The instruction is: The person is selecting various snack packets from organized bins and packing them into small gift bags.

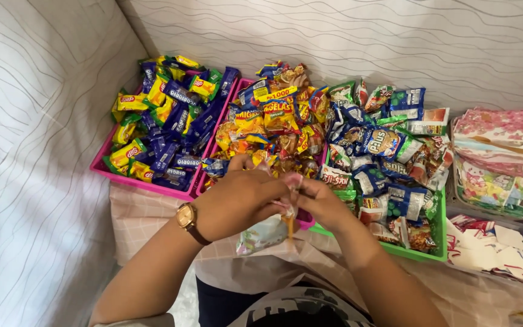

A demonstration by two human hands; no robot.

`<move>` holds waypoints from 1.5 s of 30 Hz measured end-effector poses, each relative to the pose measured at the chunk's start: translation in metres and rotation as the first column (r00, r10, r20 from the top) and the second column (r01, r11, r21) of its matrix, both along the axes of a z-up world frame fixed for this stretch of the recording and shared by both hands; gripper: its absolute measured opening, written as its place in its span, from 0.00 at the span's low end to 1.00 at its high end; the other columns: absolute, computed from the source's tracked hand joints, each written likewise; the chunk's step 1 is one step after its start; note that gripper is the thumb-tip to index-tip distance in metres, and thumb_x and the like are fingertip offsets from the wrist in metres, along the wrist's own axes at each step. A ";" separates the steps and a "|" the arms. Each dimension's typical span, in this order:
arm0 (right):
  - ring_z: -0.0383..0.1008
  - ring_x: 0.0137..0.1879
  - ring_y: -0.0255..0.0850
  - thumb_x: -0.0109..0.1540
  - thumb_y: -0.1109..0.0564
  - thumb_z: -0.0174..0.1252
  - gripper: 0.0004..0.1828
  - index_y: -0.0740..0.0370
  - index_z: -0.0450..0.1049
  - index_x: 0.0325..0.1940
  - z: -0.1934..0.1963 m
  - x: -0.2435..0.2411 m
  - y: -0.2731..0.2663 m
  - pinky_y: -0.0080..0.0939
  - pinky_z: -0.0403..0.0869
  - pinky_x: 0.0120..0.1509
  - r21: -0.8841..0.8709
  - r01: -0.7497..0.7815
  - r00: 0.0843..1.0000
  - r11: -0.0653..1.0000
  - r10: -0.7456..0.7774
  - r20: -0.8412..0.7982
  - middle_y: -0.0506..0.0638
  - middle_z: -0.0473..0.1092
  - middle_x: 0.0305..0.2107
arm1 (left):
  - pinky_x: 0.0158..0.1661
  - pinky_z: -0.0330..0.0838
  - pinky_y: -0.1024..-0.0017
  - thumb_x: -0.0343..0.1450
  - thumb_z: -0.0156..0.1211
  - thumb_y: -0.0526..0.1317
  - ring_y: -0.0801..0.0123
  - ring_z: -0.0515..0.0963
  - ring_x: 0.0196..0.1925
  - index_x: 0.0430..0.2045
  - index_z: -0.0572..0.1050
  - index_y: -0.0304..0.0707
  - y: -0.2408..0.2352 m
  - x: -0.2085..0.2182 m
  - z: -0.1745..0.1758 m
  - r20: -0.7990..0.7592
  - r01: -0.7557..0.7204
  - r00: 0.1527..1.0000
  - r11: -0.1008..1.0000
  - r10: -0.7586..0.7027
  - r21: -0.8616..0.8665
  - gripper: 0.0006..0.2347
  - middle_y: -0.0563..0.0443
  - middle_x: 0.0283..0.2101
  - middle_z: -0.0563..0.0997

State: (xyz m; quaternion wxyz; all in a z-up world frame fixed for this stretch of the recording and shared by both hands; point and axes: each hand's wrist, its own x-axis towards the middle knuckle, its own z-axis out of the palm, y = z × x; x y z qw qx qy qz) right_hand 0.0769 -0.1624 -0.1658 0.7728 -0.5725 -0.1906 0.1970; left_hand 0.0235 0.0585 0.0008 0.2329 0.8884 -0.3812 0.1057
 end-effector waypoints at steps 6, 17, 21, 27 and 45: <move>0.75 0.45 0.36 0.64 0.57 0.64 0.11 0.65 0.83 0.46 0.024 -0.016 -0.005 0.41 0.75 0.55 -0.037 0.363 0.914 0.931 -0.348 0.210 0.55 0.81 0.37 | 0.47 0.68 0.60 0.68 0.69 0.43 0.57 0.82 0.40 0.34 0.79 0.48 0.002 -0.003 0.013 0.016 -0.076 0.996 0.959 0.083 -0.274 0.06 0.53 0.31 0.83; 0.70 0.38 0.34 0.68 0.59 0.59 0.06 0.65 0.78 0.44 0.033 -0.025 -0.038 0.35 0.73 0.48 0.160 0.732 0.622 0.663 -0.745 0.239 0.52 0.74 0.30 | 0.58 0.69 0.53 0.64 0.73 0.37 0.48 0.78 0.57 0.48 0.74 0.26 -0.105 -0.015 -0.114 -0.423 -0.392 0.906 0.325 -0.027 -0.861 0.21 0.35 0.49 0.80; 0.79 0.40 0.38 0.63 0.54 0.63 0.20 0.68 0.71 0.54 0.012 -0.017 -0.054 0.41 0.79 0.48 0.292 0.613 0.755 0.734 -0.653 0.059 0.57 0.77 0.35 | 0.52 0.75 0.59 0.71 0.66 0.34 0.57 0.83 0.47 0.33 0.81 0.28 -0.122 -0.004 -0.105 -0.456 -0.466 0.885 0.233 0.096 -0.854 0.05 0.40 0.38 0.84; 0.78 0.32 0.33 0.58 0.65 0.68 0.11 0.65 0.76 0.43 0.018 -0.016 -0.073 0.34 0.80 0.35 0.144 0.774 0.628 0.617 -0.776 -0.051 0.51 0.77 0.28 | 0.26 0.76 0.77 0.65 0.72 0.33 0.72 0.81 0.23 0.19 0.78 0.32 -0.152 0.009 -0.082 -0.715 -0.729 0.684 -0.086 -0.147 -0.679 0.07 0.47 0.19 0.82; 0.72 0.56 0.46 0.57 0.51 0.72 0.27 0.53 0.78 0.59 0.058 -0.025 -0.152 0.50 0.64 0.64 -0.125 0.908 0.171 0.401 -0.080 0.982 0.49 0.72 0.50 | 0.21 0.76 0.77 0.64 0.73 0.33 0.74 0.82 0.19 0.17 0.77 0.35 -0.204 0.054 -0.111 -0.712 -0.731 0.674 -0.044 -0.196 -0.681 0.08 0.46 0.17 0.82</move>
